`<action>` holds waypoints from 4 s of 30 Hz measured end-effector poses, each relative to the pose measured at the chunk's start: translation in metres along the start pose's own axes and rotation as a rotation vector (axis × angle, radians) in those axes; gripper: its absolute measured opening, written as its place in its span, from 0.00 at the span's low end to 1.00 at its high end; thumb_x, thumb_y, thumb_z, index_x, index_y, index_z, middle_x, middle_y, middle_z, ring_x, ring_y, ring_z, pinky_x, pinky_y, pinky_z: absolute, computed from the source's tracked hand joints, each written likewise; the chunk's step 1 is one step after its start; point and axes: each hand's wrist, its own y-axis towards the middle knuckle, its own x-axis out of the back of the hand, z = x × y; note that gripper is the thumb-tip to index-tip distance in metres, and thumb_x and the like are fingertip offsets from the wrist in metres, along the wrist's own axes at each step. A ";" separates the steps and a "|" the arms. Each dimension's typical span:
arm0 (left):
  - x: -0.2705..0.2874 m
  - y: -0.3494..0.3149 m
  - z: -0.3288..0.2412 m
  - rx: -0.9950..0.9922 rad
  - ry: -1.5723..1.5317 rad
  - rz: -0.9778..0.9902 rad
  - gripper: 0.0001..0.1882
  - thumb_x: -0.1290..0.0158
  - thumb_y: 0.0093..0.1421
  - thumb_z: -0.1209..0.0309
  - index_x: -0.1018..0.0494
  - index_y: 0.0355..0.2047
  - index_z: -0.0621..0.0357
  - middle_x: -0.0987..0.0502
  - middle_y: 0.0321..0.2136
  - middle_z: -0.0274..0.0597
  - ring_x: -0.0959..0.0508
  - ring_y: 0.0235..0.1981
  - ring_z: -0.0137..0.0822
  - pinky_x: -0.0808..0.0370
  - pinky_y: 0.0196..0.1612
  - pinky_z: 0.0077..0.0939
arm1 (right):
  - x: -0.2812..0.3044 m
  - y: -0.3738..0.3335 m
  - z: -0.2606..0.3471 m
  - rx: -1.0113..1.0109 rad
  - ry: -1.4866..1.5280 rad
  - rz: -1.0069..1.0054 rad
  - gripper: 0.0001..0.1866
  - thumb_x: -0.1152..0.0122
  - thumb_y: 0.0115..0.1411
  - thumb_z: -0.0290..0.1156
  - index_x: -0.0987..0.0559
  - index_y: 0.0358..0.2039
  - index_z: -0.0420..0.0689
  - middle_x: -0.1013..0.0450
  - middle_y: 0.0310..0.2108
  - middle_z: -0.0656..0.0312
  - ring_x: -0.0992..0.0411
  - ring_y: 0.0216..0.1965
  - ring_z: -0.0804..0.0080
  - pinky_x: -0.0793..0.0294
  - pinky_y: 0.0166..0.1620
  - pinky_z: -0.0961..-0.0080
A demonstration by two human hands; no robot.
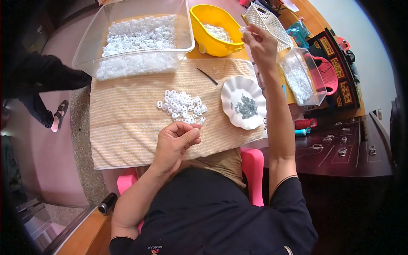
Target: Assembling small plastic hardware components by inserting metal pins into them.
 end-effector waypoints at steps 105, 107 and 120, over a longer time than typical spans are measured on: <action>0.000 -0.005 -0.001 0.014 0.097 0.023 0.09 0.45 0.59 0.79 0.25 0.41 0.63 0.21 0.35 0.44 0.21 0.33 0.30 0.20 0.40 0.24 | 0.066 -0.177 0.021 -0.198 -0.316 0.314 0.08 0.36 0.51 0.23 0.20 0.34 0.38 0.25 0.29 0.55 0.27 0.24 0.70 0.28 0.29 0.77; 0.000 -0.005 -0.001 -0.006 0.105 0.041 0.09 0.44 0.59 0.78 0.26 0.40 0.64 0.21 0.34 0.42 0.21 0.33 0.29 0.20 0.41 0.24 | 0.068 -0.171 0.013 -0.163 -0.347 0.298 0.08 0.36 0.51 0.24 0.19 0.34 0.39 0.25 0.29 0.55 0.27 0.24 0.69 0.28 0.29 0.76; -0.002 -0.006 -0.002 0.036 0.108 0.030 0.07 0.44 0.59 0.75 0.24 0.37 0.64 0.22 0.33 0.39 0.21 0.33 0.28 0.21 0.40 0.23 | 0.056 -0.107 -0.008 -0.210 -0.665 0.576 0.10 0.40 0.50 0.29 0.18 0.33 0.42 0.22 0.31 0.53 0.23 0.37 0.56 0.26 0.42 0.66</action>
